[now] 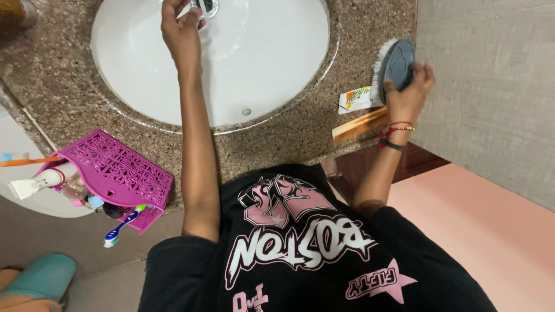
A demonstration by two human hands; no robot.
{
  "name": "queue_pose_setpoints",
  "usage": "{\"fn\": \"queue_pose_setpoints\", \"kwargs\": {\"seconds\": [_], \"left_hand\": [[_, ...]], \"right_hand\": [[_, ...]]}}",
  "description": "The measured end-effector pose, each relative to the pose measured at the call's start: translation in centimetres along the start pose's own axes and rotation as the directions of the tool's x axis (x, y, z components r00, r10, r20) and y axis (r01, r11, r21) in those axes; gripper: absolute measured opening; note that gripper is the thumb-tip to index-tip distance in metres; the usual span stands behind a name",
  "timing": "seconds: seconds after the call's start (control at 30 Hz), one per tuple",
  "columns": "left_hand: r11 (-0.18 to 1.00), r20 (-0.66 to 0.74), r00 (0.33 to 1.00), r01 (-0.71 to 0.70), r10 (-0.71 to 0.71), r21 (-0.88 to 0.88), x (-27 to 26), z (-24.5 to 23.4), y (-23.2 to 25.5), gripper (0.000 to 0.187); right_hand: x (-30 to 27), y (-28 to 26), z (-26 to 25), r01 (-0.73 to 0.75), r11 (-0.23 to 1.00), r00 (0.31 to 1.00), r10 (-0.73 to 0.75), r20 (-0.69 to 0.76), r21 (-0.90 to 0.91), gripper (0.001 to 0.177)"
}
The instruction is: The person washes several personal hygiene items, including containers and a brush, under a running faucet in a bathroom sink.
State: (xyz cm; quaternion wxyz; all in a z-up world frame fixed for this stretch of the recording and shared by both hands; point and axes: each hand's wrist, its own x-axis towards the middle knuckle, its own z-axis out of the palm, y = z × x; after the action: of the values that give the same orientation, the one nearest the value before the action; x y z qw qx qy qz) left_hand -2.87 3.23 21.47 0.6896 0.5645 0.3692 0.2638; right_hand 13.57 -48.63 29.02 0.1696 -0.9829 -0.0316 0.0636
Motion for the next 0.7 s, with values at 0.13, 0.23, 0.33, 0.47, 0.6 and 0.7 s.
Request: {"fn": "queue_pose_setpoints", "kwargs": {"seconds": [0.13, 0.23, 0.33, 0.47, 0.6, 0.7], "left_hand": [[0.996, -0.015, 0.999, 0.044, -0.043, 0.076, -1.1, -1.2, 0.9, 0.037], [0.980, -0.047, 0.991, 0.129, -0.123, 0.150, -2.4, -1.3, 1.7, 0.038], [0.967, -0.055, 0.981, 0.192, -0.185, 0.165, -3.7, -0.7, 2.1, 0.037], [0.954, -0.042, 0.969, 0.249, -0.245, 0.167, -4.7, -0.1, 2.4, 0.037], [0.955, -0.032, 0.970, 0.241, -0.239, 0.170, -5.1, 0.5, 2.7, 0.035], [0.953, -0.030, 0.969, 0.247, -0.245, 0.176, -5.8, 0.6, 3.2, 0.034]], "right_hand": [[-2.2, 5.6, 0.1, -0.099, 0.995, 0.993, 0.097, -0.072, -0.025, 0.061], [-2.8, 10.0, 1.3, -0.054, 0.998, 0.997, 0.052, 0.062, 0.031, 0.062], [-3.6, 11.5, 2.9, -0.118, 0.989, 0.985, 0.106, 0.138, 0.086, 0.062], [-5.2, 9.0, 3.9, -0.017, 0.965, 0.999, 0.006, 0.041, 0.262, 0.072], [-6.5, 6.6, 3.7, -0.161, 0.972, 0.987, 0.154, 0.053, 0.172, 0.068], [-9.1, 5.8, 3.8, -0.078, 0.996, 0.994, 0.074, 0.083, 0.052, 0.095]]}}
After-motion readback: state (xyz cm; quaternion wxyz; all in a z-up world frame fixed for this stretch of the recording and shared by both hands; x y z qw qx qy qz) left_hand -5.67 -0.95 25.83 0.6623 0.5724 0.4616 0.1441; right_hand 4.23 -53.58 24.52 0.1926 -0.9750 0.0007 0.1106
